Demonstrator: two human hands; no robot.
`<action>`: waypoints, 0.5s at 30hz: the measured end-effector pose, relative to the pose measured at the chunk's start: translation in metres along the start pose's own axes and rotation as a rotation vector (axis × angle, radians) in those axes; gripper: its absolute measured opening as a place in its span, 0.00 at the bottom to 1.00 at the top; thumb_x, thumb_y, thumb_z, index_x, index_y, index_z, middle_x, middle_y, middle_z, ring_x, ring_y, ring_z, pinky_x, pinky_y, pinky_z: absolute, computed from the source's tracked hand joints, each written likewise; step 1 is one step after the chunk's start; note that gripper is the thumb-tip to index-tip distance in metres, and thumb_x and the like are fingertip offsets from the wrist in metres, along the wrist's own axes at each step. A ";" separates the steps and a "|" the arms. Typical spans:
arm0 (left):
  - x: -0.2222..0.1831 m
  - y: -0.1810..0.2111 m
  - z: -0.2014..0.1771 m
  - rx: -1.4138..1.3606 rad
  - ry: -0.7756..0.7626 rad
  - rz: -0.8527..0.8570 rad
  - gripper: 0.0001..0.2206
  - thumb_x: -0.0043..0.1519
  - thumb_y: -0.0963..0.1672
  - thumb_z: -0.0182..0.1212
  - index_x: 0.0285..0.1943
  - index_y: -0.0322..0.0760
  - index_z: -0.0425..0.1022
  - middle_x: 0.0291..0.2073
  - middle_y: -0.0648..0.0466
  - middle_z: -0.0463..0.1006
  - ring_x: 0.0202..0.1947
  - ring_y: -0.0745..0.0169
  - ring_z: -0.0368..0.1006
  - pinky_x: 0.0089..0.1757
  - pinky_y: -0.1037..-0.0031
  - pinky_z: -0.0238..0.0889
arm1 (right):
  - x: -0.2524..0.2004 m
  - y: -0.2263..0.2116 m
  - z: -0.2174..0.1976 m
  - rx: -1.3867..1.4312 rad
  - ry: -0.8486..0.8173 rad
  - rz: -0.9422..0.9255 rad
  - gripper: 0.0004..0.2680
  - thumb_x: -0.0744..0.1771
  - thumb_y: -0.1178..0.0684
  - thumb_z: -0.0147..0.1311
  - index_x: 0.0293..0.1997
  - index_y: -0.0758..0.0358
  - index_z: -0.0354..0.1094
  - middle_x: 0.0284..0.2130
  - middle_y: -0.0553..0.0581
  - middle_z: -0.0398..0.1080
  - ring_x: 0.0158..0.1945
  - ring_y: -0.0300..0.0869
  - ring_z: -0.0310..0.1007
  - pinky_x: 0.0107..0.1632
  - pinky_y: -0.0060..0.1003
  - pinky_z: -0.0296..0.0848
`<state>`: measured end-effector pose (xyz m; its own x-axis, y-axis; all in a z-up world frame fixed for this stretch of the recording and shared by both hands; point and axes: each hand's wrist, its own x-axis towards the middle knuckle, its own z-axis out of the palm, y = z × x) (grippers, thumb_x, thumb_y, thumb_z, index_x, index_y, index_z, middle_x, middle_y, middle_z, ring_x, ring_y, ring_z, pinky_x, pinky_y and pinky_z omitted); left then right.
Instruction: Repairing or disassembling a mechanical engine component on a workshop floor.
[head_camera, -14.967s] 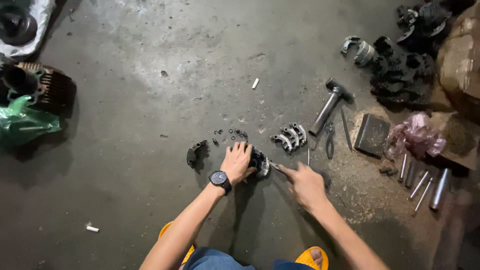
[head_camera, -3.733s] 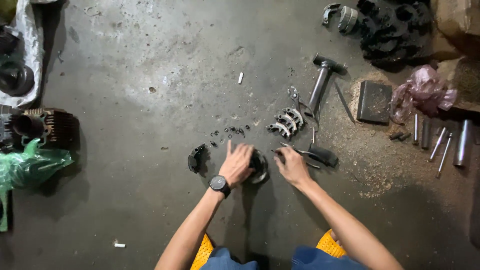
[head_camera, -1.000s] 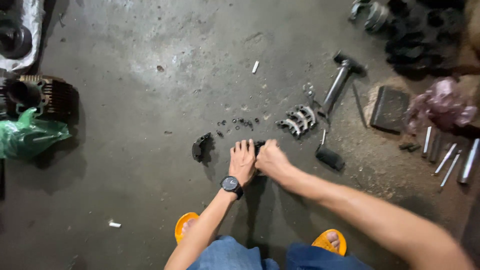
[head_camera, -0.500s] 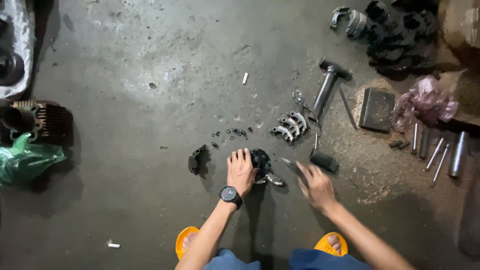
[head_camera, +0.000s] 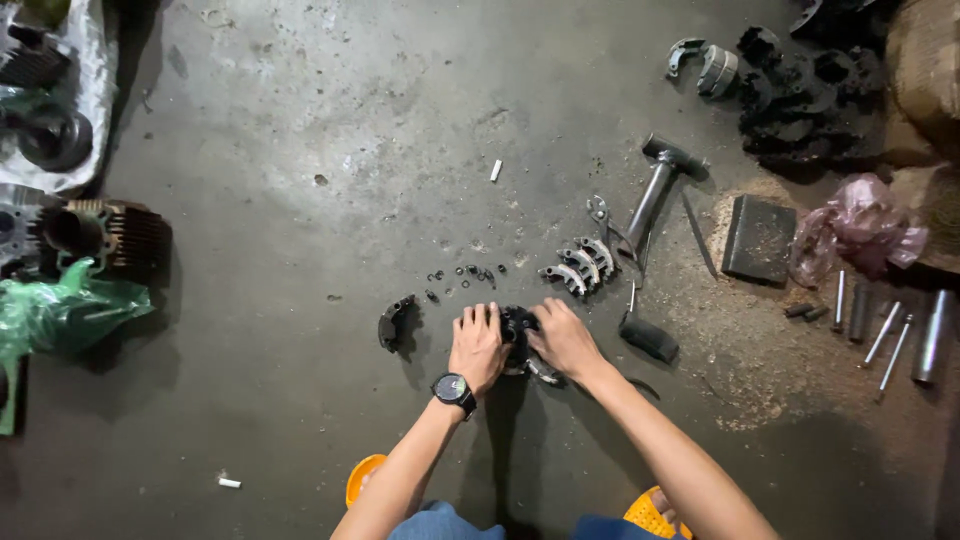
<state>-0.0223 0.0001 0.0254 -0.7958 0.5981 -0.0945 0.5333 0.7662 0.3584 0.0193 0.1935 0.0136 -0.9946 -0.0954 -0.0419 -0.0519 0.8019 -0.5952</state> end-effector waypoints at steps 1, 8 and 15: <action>0.001 -0.001 0.000 0.009 0.000 0.006 0.35 0.53 0.47 0.68 0.66 0.21 0.63 0.52 0.39 0.69 0.53 0.41 0.64 0.51 0.55 0.59 | 0.006 0.001 0.001 -0.029 -0.004 -0.016 0.12 0.61 0.56 0.62 0.44 0.69 0.67 0.40 0.68 0.69 0.48 0.62 0.69 0.51 0.52 0.70; 0.001 -0.004 0.004 0.003 -0.009 0.022 0.34 0.53 0.46 0.67 0.66 0.18 0.63 0.51 0.39 0.69 0.53 0.40 0.64 0.51 0.55 0.59 | 0.019 0.017 0.017 -0.139 -0.126 -0.098 0.10 0.59 0.57 0.60 0.37 0.71 0.66 0.37 0.69 0.69 0.44 0.62 0.70 0.47 0.52 0.71; 0.001 -0.006 0.011 0.010 0.008 0.025 0.34 0.52 0.46 0.68 0.65 0.19 0.65 0.50 0.38 0.69 0.52 0.40 0.64 0.51 0.55 0.59 | 0.029 0.021 0.021 -0.157 -0.176 -0.134 0.10 0.58 0.56 0.61 0.34 0.72 0.66 0.32 0.69 0.70 0.41 0.62 0.71 0.46 0.52 0.71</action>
<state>-0.0232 -0.0015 0.0132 -0.7846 0.6151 -0.0780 0.5557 0.7534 0.3515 -0.0092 0.1954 -0.0169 -0.9474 -0.2973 -0.1181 -0.2094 0.8555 -0.4736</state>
